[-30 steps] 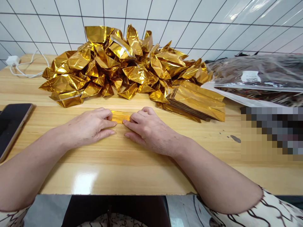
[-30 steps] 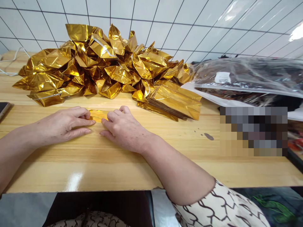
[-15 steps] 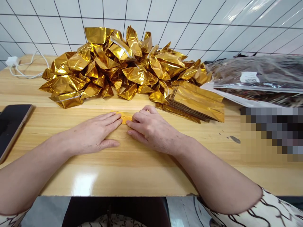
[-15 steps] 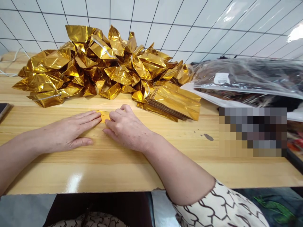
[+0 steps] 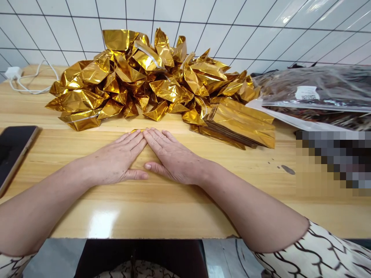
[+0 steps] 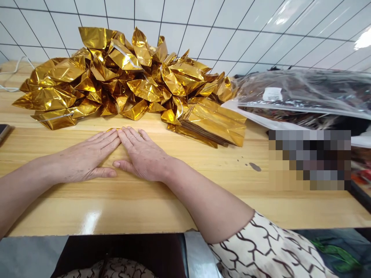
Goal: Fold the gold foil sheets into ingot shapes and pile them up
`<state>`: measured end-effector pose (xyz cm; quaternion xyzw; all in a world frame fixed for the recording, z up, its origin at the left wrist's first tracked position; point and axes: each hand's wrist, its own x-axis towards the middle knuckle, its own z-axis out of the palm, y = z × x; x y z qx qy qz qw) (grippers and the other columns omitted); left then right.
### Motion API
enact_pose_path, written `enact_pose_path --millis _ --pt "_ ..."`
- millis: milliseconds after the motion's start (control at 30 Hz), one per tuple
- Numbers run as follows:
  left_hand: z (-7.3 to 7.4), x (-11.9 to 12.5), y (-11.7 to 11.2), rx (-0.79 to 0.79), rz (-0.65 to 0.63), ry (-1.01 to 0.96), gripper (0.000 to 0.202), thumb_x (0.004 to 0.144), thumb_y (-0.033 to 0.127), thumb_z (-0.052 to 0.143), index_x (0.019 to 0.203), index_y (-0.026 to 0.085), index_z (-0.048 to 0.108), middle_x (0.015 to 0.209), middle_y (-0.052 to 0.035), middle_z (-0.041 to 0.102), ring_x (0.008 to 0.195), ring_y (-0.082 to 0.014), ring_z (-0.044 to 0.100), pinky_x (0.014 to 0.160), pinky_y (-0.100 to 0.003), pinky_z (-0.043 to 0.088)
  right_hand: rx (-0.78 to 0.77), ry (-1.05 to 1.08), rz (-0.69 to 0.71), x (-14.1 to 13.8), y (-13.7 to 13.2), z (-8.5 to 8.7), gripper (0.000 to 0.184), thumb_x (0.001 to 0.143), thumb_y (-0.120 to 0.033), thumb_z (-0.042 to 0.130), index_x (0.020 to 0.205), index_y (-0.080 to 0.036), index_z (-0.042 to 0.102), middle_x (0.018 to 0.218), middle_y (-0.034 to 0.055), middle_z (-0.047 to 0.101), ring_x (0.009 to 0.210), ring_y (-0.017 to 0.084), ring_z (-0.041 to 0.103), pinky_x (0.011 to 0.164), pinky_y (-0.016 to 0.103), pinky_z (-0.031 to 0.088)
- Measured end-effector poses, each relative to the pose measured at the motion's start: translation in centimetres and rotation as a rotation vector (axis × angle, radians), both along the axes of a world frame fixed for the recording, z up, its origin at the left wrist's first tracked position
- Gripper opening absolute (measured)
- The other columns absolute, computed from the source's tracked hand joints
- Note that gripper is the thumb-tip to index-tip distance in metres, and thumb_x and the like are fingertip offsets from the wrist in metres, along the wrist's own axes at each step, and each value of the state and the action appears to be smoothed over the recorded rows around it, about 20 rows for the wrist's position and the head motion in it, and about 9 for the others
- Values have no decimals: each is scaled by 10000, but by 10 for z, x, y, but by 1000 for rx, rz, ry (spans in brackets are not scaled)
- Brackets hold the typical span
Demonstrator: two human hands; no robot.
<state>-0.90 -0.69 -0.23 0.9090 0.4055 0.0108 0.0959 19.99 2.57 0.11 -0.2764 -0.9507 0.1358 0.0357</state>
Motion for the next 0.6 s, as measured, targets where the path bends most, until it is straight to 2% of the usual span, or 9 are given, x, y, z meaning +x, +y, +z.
enact_pose_path --millis 167,400,533,600 --pt "1 -6 0 4 20 13 936 887 737 274 1527 71 128 1586 -216 130 1478 -291 141 1186 -437 188 -5 -30 -32 4 1 3 809 950 -581 332 1505 -5 211 1575 259 179 1480 326 119 1183 563 167" --pt "11 -18 3 1 100 90 864 911 700 287 1489 57 294 1565 -194 222 1456 -293 232 1180 -426 230 61 -128 -74 9 3 10 693 978 -492 335 1468 -3 323 1553 244 262 1462 322 208 1186 558 156" --pt "14 -20 5 52 118 75 785 931 650 324 1446 61 391 1526 -188 334 1422 -298 323 1165 -441 274 142 -108 -91 13 4 9 598 994 -454 303 1442 -71 400 1529 208 348 1437 307 290 1170 585 171" --pt "13 -19 6 90 124 65 734 941 624 332 1414 75 447 1496 -182 401 1402 -295 363 1157 -446 292 157 -120 -102 14 3 9 595 994 -447 307 1431 -58 414 1515 216 368 1429 311 307 1166 585 181"
